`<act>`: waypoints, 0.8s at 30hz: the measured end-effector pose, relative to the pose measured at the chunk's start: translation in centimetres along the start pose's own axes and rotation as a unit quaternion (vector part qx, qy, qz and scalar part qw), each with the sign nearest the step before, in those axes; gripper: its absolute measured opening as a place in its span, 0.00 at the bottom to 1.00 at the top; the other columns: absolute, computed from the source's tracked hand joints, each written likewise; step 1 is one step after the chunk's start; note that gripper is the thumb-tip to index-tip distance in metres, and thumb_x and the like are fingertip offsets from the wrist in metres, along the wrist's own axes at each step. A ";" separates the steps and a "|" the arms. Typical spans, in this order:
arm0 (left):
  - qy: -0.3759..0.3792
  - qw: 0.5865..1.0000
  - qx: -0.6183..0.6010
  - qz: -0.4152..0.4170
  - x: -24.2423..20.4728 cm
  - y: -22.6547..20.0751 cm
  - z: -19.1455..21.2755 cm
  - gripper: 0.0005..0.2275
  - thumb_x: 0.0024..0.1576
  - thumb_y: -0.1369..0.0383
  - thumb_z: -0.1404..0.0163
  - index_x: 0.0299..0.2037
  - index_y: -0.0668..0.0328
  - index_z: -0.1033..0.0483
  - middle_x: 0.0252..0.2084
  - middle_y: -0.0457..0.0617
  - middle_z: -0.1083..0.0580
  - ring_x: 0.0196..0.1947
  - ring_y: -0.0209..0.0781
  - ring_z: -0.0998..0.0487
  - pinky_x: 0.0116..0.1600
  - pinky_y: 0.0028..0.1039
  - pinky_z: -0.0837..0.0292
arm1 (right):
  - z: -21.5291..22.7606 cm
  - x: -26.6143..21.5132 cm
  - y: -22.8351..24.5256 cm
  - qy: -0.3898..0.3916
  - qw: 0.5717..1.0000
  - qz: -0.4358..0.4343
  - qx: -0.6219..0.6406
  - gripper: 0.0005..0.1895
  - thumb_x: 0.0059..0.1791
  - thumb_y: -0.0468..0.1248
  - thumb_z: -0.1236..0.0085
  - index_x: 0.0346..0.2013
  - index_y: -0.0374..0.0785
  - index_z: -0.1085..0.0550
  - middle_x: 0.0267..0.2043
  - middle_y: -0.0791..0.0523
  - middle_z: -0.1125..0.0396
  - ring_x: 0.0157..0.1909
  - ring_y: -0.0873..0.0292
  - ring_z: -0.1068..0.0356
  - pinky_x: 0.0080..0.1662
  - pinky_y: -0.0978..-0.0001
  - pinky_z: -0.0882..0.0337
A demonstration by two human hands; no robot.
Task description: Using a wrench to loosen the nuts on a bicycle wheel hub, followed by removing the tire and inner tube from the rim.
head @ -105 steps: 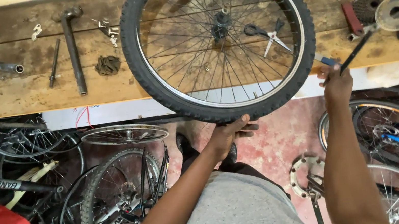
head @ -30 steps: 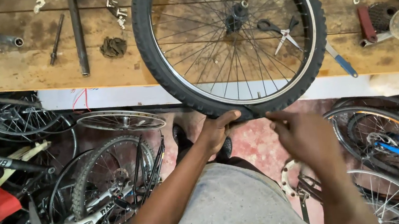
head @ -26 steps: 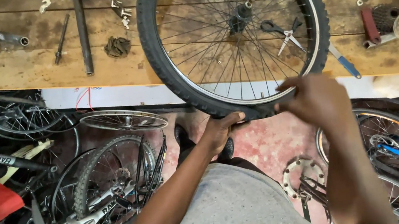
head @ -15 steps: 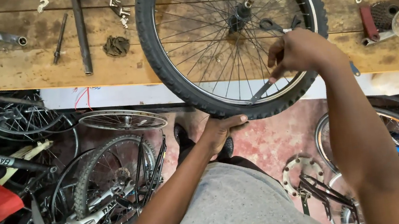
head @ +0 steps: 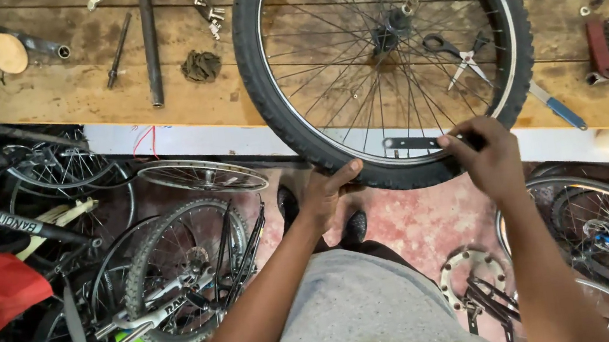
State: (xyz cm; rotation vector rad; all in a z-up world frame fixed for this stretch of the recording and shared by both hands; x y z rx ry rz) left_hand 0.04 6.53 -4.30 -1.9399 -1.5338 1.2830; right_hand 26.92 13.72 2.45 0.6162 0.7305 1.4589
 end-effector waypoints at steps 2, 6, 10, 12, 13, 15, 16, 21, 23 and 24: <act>0.007 1.000 -0.005 0.003 0.5 1.9 1.0 0.20 0.52 0.67 0.38 0.52 0.63 0.30 0.42 0.48 0.24 0.39 0.42 0.20 0.46 0.39 0.20 | 0.5 -2.8 1.3 -0.022 0.999 -0.031 0.024 0.13 0.49 0.48 0.33 0.44 0.50 0.22 0.35 0.56 0.32 0.40 0.57 0.32 0.47 0.66 0.33; 0.039 0.998 -0.045 0.029 -1.6 1.9 -2.7 0.19 0.51 0.73 0.40 0.52 0.67 0.30 0.42 0.52 0.25 0.41 0.46 0.21 0.47 0.46 0.22 | 1.5 -7.9 1.4 -0.002 0.987 -0.159 0.029 0.26 0.48 0.53 0.41 0.60 0.55 0.30 0.45 0.50 0.32 0.50 0.48 0.32 0.53 0.54 0.34; 0.041 0.997 -0.051 0.036 0.8 7.3 -0.1 0.19 0.49 0.75 0.38 0.50 0.68 0.28 0.41 0.54 0.25 0.39 0.47 0.21 0.47 0.44 0.24 | 1.2 -11.6 2.7 0.028 0.987 -0.158 0.009 0.23 0.50 0.43 0.43 0.61 0.54 0.29 0.30 0.49 0.31 0.33 0.50 0.33 0.40 0.59 0.34; 0.028 0.997 -0.055 0.036 2.0 10.1 2.1 0.20 0.48 0.77 0.40 0.51 0.63 0.29 0.43 0.49 0.26 0.41 0.45 0.22 0.48 0.42 0.24 | 2.1 -12.8 5.4 0.012 0.992 -0.121 -0.042 0.21 0.51 0.45 0.48 0.60 0.54 0.28 0.28 0.46 0.29 0.34 0.40 0.28 0.41 0.51 0.32; 0.029 0.997 -0.054 0.039 1.3 8.0 1.1 0.20 0.48 0.77 0.40 0.51 0.63 0.29 0.43 0.49 0.26 0.41 0.45 0.22 0.48 0.42 0.24 | 2.2 -13.2 5.0 0.011 0.991 -0.124 -0.042 0.21 0.51 0.45 0.48 0.60 0.54 0.28 0.28 0.46 0.29 0.34 0.40 0.28 0.41 0.51 0.32; 0.005 1.000 -0.022 0.012 0.2 3.2 -0.4 0.08 0.48 0.75 0.42 0.38 0.62 0.22 0.36 0.45 0.23 0.38 0.42 0.23 0.41 0.35 0.24 | 1.9 -13.7 4.6 0.029 0.995 -0.094 -0.024 0.26 0.50 0.48 0.53 0.62 0.50 0.31 0.60 0.57 0.31 0.58 0.57 0.30 0.46 0.64 0.30; 0.006 1.000 -0.021 0.013 -0.2 2.3 -0.9 0.08 0.48 0.75 0.42 0.38 0.62 0.22 0.36 0.45 0.23 0.38 0.42 0.23 0.41 0.35 0.24 | 1.9 -14.3 3.9 0.027 0.995 -0.095 -0.024 0.26 0.50 0.48 0.53 0.62 0.50 0.31 0.60 0.57 0.31 0.58 0.57 0.30 0.46 0.64 0.30; 0.014 0.994 -0.061 -0.091 -2.0 -1.2 -1.9 0.20 0.48 0.72 0.40 0.51 0.59 0.31 0.40 0.52 0.25 0.41 0.52 0.22 0.42 0.48 0.19 | 2.1 -15.7 3.8 0.000 0.993 -0.017 -0.117 0.23 0.49 0.48 0.45 0.59 0.59 0.27 0.25 0.62 0.38 0.23 0.62 0.42 0.27 0.67 0.41; 0.001 0.999 -0.034 -0.017 -1.2 2.1 -1.3 0.18 0.47 0.68 0.39 0.47 0.60 0.26 0.43 0.50 0.24 0.46 0.49 0.22 0.48 0.45 0.21 | 2.0 -15.6 4.2 0.009 0.987 -0.030 -0.155 0.23 0.48 0.50 0.46 0.59 0.62 0.27 0.26 0.61 0.37 0.25 0.59 0.37 0.27 0.64 0.39; -0.011 0.998 -0.006 0.059 -0.8 4.3 -0.8 0.17 0.46 0.65 0.38 0.44 0.61 0.22 0.46 0.48 0.22 0.50 0.46 0.22 0.55 0.41 0.24 | 1.8 -15.6 4.3 0.016 0.980 -0.043 -0.191 0.23 0.48 0.53 0.47 0.59 0.65 0.27 0.27 0.60 0.37 0.26 0.56 0.32 0.28 0.61 0.37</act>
Point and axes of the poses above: each hand's wrist, its own x-axis towards the middle knuckle, its own z-axis out of the back of the hand, y = z × x, the point moved 7 cm from there along x, towards the middle knuckle
